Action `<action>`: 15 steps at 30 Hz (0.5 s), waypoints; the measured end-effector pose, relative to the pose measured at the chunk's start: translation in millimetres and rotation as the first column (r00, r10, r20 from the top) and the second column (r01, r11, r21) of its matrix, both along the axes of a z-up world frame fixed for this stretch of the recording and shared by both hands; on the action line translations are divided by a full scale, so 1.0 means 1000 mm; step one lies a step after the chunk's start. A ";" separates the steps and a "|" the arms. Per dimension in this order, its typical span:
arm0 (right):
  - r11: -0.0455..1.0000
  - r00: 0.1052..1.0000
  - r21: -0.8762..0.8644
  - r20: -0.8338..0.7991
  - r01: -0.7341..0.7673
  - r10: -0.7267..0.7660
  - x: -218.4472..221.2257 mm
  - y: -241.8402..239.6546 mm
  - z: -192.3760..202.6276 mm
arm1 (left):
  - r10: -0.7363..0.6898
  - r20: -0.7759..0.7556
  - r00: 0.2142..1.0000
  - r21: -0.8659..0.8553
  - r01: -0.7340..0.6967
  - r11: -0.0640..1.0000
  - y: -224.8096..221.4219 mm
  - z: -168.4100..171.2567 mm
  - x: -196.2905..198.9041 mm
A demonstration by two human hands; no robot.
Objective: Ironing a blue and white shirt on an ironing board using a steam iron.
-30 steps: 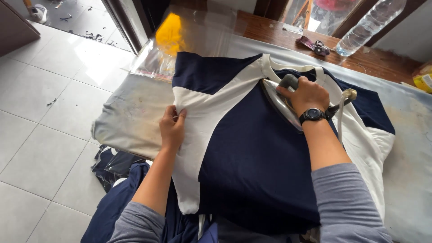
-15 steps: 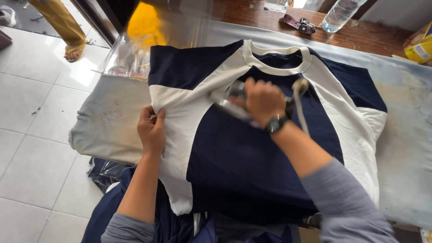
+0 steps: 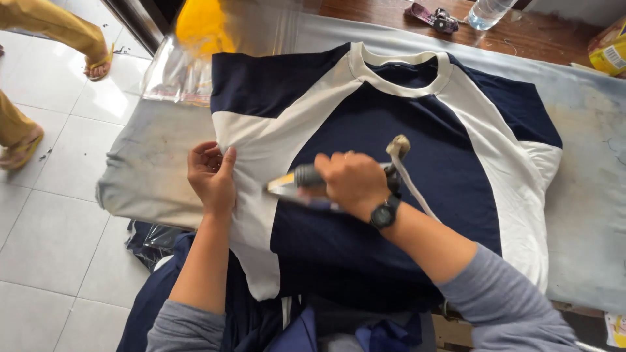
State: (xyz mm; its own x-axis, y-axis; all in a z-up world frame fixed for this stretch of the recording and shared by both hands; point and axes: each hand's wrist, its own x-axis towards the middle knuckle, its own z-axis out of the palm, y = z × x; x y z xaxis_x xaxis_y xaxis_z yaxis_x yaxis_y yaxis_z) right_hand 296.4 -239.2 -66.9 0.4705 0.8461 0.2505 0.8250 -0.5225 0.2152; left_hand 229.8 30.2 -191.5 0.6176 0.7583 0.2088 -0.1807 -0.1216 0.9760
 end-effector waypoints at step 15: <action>0.970 0.968 0.048 -0.085 0.240 -0.235 -0.007 0.056 -0.009 | 0.021 0.093 0.995 -0.093 -0.012 0.996 -0.007 0.019 -0.005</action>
